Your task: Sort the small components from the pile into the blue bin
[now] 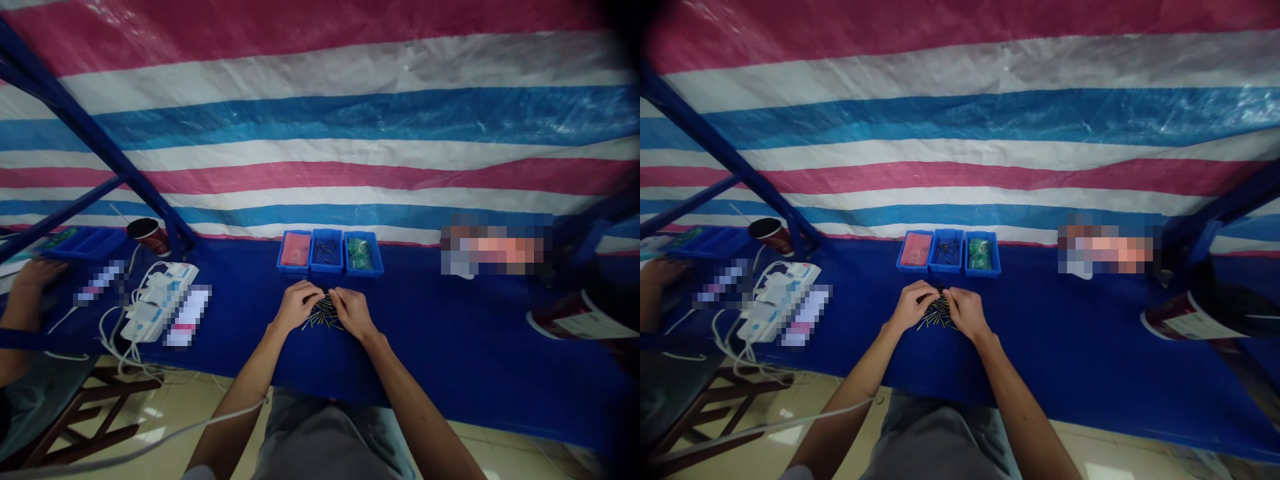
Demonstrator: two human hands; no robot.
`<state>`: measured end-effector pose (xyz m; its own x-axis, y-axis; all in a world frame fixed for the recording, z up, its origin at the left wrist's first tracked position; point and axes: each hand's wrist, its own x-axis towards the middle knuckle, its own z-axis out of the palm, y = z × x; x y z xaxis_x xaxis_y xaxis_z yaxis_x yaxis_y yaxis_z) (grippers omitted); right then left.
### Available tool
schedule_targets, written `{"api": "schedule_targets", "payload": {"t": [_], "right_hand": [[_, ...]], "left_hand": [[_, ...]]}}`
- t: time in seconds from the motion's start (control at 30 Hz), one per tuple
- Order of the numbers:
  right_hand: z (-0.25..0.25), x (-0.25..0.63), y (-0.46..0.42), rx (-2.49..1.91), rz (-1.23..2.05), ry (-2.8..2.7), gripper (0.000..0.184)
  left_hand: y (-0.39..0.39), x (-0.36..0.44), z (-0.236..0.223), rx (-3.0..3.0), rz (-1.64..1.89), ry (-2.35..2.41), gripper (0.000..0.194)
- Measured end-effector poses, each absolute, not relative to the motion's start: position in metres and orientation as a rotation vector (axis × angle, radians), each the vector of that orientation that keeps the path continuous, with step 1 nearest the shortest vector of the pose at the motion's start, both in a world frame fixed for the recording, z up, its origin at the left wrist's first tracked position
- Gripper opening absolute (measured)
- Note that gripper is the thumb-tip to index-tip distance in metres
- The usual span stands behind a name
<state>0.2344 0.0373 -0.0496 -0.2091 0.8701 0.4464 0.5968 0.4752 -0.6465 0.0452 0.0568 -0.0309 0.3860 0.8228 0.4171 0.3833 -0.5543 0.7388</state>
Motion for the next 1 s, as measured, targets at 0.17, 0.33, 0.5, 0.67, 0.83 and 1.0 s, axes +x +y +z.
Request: {"api": "schedule_targets", "payload": {"t": [0.17, 0.33, 0.5, 0.67, 0.83, 1.0], "right_hand": [[-0.048, 0.234, 0.037, -1.162, 0.477, -1.856, 0.031], [-0.046, 0.236, 0.038, -1.1, 0.538, -1.782, 0.022], [-0.047, 0.238, 0.039, -1.081, 0.556, -1.747, 0.02], [-0.044, 0.237, 0.039, -1.099, 0.544, -1.755, 0.021], [-0.033, 0.242, 0.039, -1.143, 0.47, -1.693, 0.02], [-0.017, 0.247, 0.052, -1.246, 0.332, -1.574, 0.022]], "left_hand": [[0.059, 0.045, -0.033, 2.093, 1.088, 1.057, 0.02], [0.06, 0.044, -0.034, 2.092, 1.077, 1.081, 0.021], [0.059, 0.044, -0.033, 2.091, 1.053, 1.099, 0.02], [0.059, 0.043, -0.034, 2.058, 1.046, 1.136, 0.021], [0.059, 0.043, -0.032, 1.969, 1.065, 1.179, 0.027], [0.06, 0.043, -0.036, 1.922, 1.088, 1.182, 0.029]]}}
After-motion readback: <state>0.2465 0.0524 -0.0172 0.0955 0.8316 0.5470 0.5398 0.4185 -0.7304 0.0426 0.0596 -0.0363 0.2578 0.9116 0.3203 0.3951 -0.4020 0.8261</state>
